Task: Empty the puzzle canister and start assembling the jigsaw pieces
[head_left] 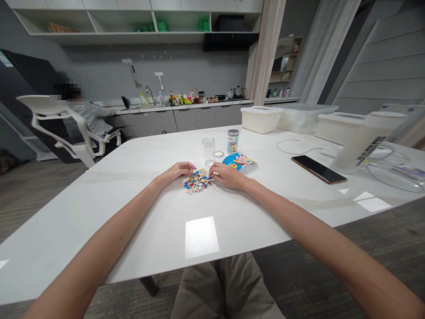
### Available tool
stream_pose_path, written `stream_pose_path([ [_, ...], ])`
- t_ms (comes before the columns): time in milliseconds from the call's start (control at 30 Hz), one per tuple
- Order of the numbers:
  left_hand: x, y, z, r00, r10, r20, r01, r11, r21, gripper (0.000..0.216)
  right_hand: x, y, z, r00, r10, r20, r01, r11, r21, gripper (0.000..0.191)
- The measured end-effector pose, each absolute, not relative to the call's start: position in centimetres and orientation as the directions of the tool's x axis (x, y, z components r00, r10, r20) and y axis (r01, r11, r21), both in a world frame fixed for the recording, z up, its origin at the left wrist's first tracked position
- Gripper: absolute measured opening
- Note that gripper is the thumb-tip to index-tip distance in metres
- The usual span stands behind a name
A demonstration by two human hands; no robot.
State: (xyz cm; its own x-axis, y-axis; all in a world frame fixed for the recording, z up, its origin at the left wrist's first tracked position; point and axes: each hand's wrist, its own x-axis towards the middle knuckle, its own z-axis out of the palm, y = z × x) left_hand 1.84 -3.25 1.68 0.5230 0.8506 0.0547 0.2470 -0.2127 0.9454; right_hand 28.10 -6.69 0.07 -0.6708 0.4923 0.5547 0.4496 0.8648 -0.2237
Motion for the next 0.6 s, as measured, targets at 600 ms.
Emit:
stream_pose_path([
  [600,2.0,-3.6,1.9,0.521,0.852,0.048,0.258,-0.211,0.943,0.029,26.7,-8.3,0.3,-0.734,0.435,0.522,0.388,0.899,-0.203,0.017],
])
